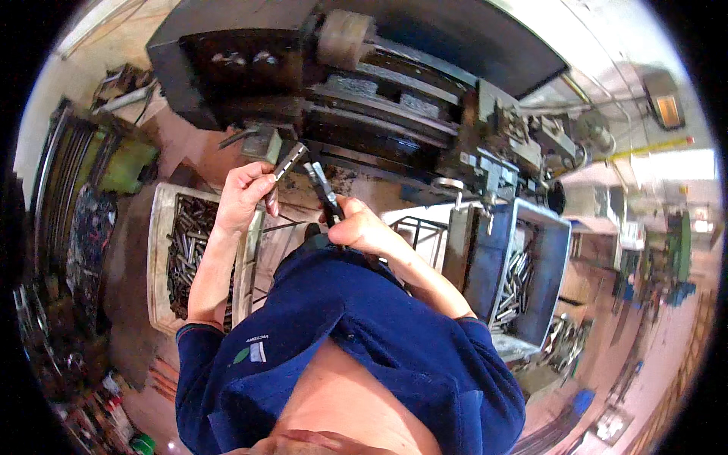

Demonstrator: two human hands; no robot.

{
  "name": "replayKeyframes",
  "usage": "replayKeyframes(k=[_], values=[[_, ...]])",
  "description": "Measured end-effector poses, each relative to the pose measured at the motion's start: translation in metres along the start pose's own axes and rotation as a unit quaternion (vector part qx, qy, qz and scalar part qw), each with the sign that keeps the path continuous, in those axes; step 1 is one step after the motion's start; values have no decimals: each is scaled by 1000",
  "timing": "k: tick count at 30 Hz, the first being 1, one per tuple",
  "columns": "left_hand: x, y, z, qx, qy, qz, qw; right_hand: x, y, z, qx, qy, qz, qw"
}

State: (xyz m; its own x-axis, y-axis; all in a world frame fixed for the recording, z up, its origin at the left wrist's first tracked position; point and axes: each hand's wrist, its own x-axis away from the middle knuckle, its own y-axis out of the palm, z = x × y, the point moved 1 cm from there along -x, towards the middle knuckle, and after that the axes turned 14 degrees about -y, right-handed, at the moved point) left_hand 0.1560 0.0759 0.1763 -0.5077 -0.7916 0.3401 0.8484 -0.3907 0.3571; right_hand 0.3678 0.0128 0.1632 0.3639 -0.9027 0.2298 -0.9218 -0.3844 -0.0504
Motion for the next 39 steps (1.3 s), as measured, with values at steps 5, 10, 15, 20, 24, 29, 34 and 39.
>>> replayKeyframes(k=[5, 10, 15, 20, 24, 29, 34, 39], values=[[-24, 25, -7, -2, -99, -68, 993, 21, -10, -8, 60, -46, 47, 996], [-41, 38, -14, -20, -158, -124, 979, 35, -11, -18, 88, -20, 89, 992], [-62, 40, -18, -6, -213, -192, 958, 40, -9, -9, 168, -25, 154, 973], [-76, 36, -23, 29, -238, -228, 944, 36, -5, 2, 299, 6, 165, 940], [-85, 29, -27, 51, -245, -246, 936, 33, -1, -6, 80, 21, 206, 975], [-98, 22, -33, 59, -257, -287, 921, 27, 4, -15, 18, 64, 225, 972], [-109, 28, -35, 64, -281, -299, 910, 27, 5, 11, -77, 22, 262, 962], [-127, 42, -33, 45, -256, -257, 931, 22, -18, 9, -71, -6, 281, 957]])
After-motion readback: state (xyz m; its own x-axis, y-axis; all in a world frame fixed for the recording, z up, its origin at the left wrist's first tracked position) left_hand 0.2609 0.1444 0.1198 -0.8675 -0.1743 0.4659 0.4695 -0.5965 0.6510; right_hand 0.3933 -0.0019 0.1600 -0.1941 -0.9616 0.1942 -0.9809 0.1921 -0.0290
